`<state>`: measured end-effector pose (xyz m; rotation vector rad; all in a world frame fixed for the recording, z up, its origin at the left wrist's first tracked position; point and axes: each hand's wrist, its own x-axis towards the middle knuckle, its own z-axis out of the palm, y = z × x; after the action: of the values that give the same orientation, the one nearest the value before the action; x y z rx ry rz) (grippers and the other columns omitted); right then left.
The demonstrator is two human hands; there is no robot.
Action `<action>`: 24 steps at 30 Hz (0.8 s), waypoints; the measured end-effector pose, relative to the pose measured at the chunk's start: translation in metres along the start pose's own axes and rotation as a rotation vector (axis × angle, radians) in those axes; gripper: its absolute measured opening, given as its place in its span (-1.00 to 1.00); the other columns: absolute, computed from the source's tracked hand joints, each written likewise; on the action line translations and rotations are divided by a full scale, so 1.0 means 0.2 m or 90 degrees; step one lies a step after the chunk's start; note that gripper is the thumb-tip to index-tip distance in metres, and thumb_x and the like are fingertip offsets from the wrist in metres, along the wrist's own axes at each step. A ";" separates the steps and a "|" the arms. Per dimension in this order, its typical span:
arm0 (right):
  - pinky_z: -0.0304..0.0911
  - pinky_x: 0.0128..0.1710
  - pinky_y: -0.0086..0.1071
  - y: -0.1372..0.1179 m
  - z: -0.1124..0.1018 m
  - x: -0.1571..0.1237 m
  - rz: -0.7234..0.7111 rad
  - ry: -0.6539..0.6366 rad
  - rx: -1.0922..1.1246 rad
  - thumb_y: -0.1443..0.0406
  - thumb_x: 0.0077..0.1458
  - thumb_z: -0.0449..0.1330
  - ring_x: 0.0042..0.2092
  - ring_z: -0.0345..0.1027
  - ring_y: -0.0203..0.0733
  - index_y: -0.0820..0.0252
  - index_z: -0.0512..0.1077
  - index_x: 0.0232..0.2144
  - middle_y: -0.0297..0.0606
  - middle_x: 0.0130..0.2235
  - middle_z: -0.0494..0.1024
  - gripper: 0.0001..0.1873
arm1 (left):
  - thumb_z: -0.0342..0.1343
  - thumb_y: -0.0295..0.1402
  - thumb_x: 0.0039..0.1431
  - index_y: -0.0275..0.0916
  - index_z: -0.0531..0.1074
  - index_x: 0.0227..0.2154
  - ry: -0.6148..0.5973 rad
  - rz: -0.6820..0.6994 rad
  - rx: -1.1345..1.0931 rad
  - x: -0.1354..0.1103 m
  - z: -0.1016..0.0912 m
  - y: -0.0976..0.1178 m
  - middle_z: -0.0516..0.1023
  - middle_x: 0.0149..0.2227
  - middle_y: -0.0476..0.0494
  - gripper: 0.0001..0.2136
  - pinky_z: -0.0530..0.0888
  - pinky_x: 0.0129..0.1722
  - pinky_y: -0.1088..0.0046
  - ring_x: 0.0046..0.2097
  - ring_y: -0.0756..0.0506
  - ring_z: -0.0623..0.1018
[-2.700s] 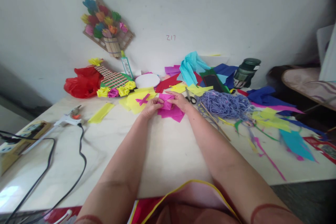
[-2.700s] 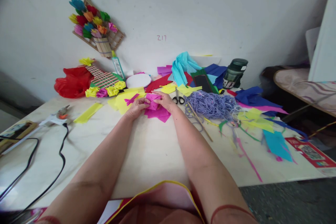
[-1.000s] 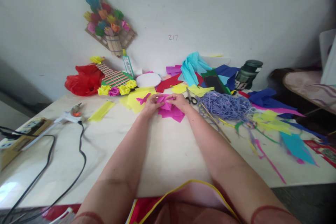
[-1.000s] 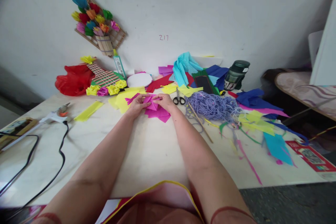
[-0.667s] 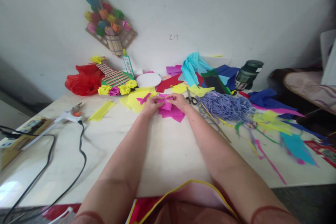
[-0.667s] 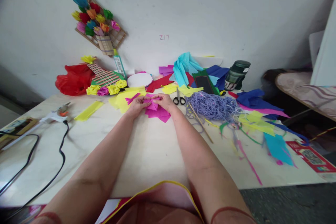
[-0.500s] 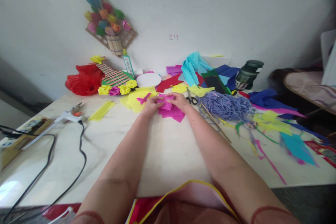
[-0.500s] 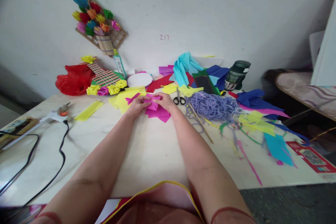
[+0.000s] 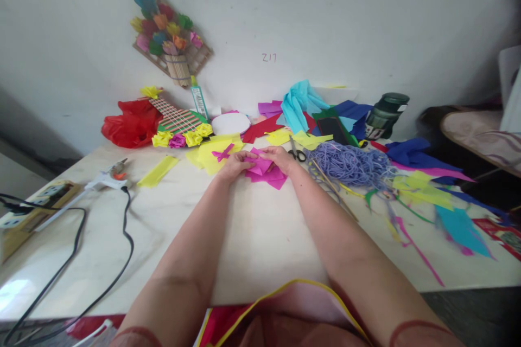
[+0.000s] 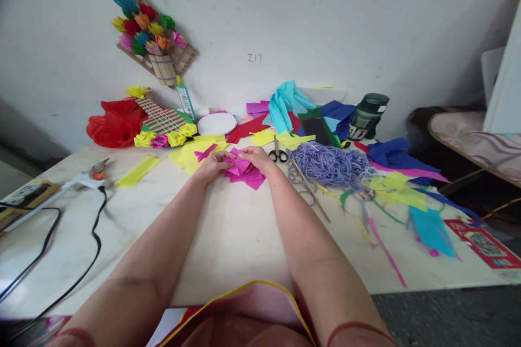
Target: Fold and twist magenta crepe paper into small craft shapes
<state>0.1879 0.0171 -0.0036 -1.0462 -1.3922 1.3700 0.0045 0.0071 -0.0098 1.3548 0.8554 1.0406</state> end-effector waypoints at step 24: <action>0.04 0.18 -0.08 -0.05 0.09 0.01 -0.447 -0.009 -0.398 0.38 -0.09 0.27 0.14 0.19 -0.04 0.08 0.57 -0.44 -0.23 0.09 0.38 -0.88 | 0.30 -0.44 -0.31 -0.30 0.48 -0.40 0.204 0.059 -0.190 0.01 0.01 0.02 0.54 -0.44 -0.06 -0.72 0.48 -0.28 0.34 -0.39 -0.05 0.54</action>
<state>0.1701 0.0148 0.0057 -0.7833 -2.0083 0.4333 0.0056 0.0076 -0.0055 0.9980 0.8346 1.4221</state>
